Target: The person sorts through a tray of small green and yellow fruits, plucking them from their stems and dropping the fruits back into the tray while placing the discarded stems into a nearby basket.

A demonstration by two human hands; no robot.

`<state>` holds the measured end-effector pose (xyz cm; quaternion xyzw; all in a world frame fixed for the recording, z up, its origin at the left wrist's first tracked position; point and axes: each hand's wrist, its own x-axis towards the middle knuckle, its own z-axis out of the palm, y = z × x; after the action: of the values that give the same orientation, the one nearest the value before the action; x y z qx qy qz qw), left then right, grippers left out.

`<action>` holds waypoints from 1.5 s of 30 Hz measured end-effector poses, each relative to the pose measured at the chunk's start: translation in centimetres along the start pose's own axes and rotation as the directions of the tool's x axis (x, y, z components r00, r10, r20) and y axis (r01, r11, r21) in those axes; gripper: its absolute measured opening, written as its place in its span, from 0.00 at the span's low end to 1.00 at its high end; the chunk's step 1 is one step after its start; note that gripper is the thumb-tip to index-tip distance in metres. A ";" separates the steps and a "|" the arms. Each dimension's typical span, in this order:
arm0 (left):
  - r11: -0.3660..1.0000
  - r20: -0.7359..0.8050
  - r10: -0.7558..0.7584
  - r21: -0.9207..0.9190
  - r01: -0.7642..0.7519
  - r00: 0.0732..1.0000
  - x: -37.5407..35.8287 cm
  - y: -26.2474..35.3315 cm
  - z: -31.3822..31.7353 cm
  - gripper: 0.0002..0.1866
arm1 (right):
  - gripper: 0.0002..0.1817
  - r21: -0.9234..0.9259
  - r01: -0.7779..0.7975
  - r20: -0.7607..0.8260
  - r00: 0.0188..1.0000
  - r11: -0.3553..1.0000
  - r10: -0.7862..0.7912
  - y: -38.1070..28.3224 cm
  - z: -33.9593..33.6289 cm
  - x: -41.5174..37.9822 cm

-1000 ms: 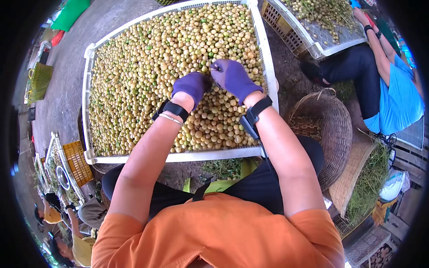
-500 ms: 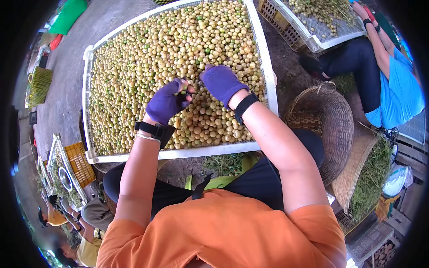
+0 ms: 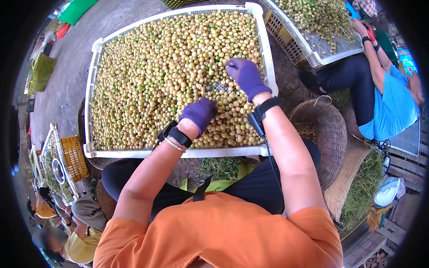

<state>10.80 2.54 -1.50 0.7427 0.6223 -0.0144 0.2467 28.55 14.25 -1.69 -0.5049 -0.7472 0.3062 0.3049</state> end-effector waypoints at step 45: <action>0.234 0.093 -0.384 -0.953 0.195 0.919 2.2 -7.8 -4.7 0.10 | 0.08 -0.562 0.354 0.367 0.917 0.748 -0.159 -3.0 4.4 -0.9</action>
<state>2.65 7.19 -0.87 0.3205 0.6521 0.3702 0.5788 23.80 11.81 -2.30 -0.4160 -0.9054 0.0714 0.0471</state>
